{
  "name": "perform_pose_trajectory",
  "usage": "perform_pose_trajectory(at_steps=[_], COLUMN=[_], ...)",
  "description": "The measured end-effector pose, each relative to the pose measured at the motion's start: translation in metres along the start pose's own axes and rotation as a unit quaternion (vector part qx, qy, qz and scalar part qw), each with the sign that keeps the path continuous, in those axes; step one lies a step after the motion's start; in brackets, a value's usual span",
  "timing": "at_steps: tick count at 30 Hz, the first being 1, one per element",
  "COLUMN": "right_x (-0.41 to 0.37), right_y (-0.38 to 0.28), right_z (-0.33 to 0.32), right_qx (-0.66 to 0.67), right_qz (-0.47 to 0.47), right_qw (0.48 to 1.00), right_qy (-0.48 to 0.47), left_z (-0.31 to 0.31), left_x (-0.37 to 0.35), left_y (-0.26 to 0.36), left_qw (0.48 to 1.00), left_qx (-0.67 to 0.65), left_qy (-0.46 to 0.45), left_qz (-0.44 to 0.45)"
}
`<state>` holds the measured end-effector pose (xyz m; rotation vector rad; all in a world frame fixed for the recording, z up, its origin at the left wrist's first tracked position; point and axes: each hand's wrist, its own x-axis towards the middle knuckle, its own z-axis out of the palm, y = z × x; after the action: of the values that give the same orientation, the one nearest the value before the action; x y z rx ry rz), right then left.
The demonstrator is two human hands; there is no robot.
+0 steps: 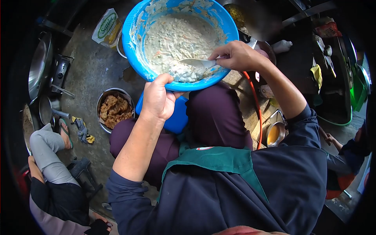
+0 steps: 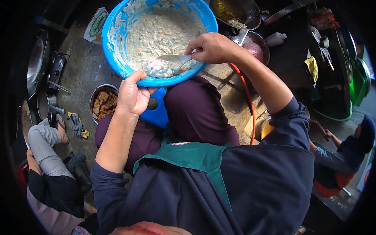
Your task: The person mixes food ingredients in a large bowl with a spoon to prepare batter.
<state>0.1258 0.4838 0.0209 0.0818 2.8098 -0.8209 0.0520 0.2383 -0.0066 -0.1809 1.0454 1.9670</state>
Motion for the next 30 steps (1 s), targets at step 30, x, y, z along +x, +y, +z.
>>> perform_pose_trajectory(at_steps=[30], right_x=[-0.012], right_y=[0.010], right_z=[-0.018], right_qx=[-0.219], right_qz=[-0.073], right_qw=[0.967], right_qy=[0.106], left_z=[-0.003], left_x=[-0.002], left_y=[-0.002], left_qw=[1.000], left_qx=[0.010], left_qy=[-0.003], left_qz=[0.002])
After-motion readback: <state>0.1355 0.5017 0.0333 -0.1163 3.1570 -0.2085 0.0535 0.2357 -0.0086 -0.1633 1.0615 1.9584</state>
